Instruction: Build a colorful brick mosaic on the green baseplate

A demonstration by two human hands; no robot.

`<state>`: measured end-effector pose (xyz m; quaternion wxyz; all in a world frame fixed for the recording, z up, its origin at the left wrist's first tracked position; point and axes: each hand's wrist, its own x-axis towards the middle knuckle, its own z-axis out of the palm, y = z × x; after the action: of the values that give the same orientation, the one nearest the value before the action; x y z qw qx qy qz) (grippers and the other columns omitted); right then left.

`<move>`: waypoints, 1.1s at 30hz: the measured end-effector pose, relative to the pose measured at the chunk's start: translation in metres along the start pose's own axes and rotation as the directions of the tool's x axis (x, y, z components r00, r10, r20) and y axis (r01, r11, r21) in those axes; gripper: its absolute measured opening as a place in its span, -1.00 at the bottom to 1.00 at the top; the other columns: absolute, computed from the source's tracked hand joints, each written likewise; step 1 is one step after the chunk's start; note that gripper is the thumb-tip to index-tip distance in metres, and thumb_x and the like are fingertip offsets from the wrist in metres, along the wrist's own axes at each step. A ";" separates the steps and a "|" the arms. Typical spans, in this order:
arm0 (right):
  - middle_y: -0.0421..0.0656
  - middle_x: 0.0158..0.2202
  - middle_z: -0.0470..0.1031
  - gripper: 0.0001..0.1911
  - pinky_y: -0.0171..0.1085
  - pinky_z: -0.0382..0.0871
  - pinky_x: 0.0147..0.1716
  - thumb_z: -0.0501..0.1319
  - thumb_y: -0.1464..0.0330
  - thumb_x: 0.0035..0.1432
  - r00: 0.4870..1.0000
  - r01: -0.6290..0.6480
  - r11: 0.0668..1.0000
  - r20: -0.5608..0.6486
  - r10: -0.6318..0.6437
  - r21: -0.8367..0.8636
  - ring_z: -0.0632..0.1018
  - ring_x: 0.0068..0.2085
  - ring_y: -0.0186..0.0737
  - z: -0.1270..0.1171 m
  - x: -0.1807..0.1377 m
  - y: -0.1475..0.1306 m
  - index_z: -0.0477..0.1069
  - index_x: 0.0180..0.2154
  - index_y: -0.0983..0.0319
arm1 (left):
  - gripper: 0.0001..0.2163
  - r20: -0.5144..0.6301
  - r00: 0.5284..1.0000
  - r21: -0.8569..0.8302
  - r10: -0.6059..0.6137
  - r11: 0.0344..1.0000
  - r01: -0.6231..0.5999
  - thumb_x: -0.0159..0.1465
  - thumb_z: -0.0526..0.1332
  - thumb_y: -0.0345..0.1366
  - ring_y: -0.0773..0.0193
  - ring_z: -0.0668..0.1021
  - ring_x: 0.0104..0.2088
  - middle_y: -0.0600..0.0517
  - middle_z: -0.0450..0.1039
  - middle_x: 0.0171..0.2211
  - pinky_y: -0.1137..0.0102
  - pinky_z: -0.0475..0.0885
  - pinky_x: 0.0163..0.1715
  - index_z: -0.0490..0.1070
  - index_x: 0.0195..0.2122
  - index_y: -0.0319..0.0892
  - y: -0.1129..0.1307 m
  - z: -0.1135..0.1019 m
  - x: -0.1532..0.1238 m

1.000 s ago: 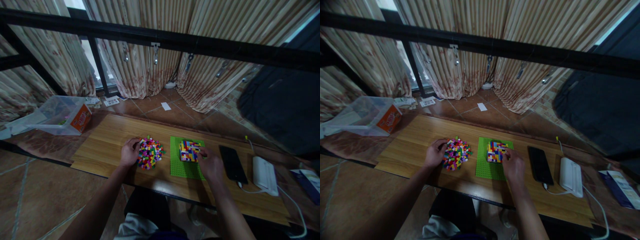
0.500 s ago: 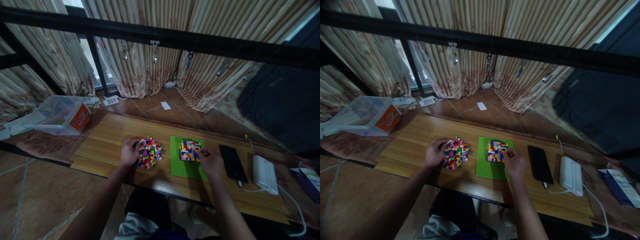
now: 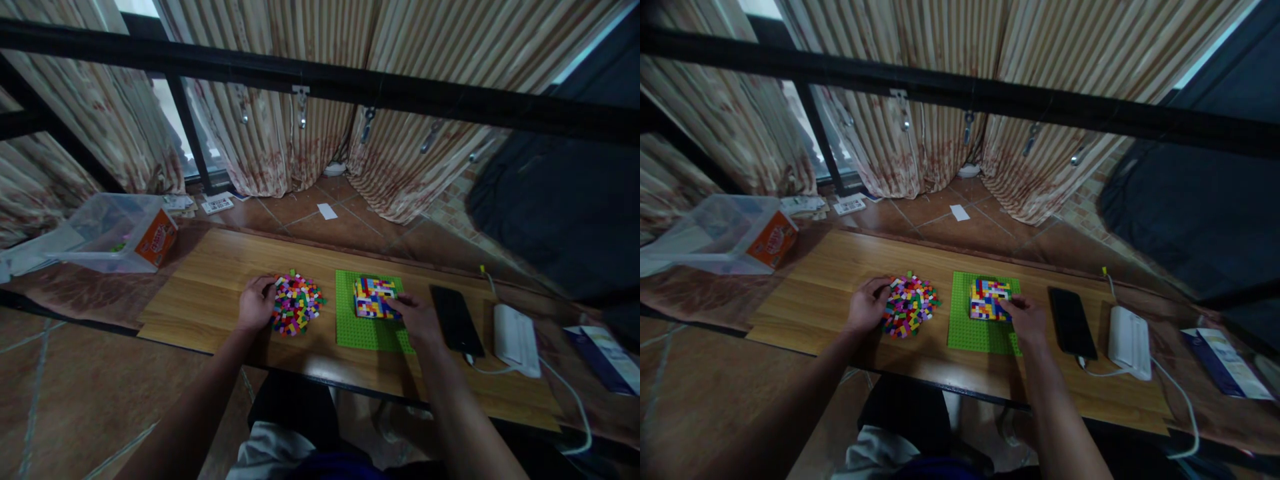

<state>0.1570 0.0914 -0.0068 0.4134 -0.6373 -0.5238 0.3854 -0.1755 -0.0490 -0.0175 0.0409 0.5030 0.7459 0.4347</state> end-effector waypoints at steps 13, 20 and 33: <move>-0.06 -0.26 0.54 -0.74 -0.17 0.40 -0.21 0.12 0.25 0.21 0.794 0.602 0.771 0.258 -0.550 -0.208 0.52 -0.27 -0.15 0.034 -0.074 -0.044 0.52 -0.23 0.23 | -0.83 -0.024 1.000 -0.004 -0.004 1.000 0.004 0.24 0.13 -0.38 0.13 0.56 -0.14 -0.07 0.56 -0.20 0.18 0.48 -0.04 0.52 -0.25 -0.14 0.002 0.002 -0.002; -0.03 -0.24 0.53 -0.70 -0.16 0.37 -0.12 0.06 0.49 0.18 0.710 0.694 0.615 0.493 -0.503 -0.373 0.52 -0.18 -0.08 0.094 -0.093 -0.044 0.52 -0.16 0.22 | -0.83 -0.024 1.000 -0.017 -0.004 1.000 0.003 0.25 0.13 -0.37 0.14 0.56 -0.14 -0.06 0.55 -0.20 0.19 0.49 -0.04 0.52 -0.26 -0.14 0.002 0.002 -0.002; -0.09 -0.32 0.55 -0.77 -0.24 0.36 -0.23 0.05 0.45 0.19 0.742 0.656 0.671 0.459 -0.489 -0.347 0.54 -0.28 -0.16 0.088 -0.095 -0.047 0.49 -0.30 0.22 | -0.84 -0.019 1.000 0.002 0.002 1.000 -0.002 0.25 0.13 -0.36 0.14 0.56 -0.14 -0.05 0.56 -0.21 0.20 0.49 -0.03 0.52 -0.26 -0.13 0.000 0.003 -0.001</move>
<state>0.0448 0.0136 0.0103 0.2470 -0.4462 -0.8392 0.1888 -0.1734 -0.0483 -0.0201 0.0330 0.4996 0.7462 0.4388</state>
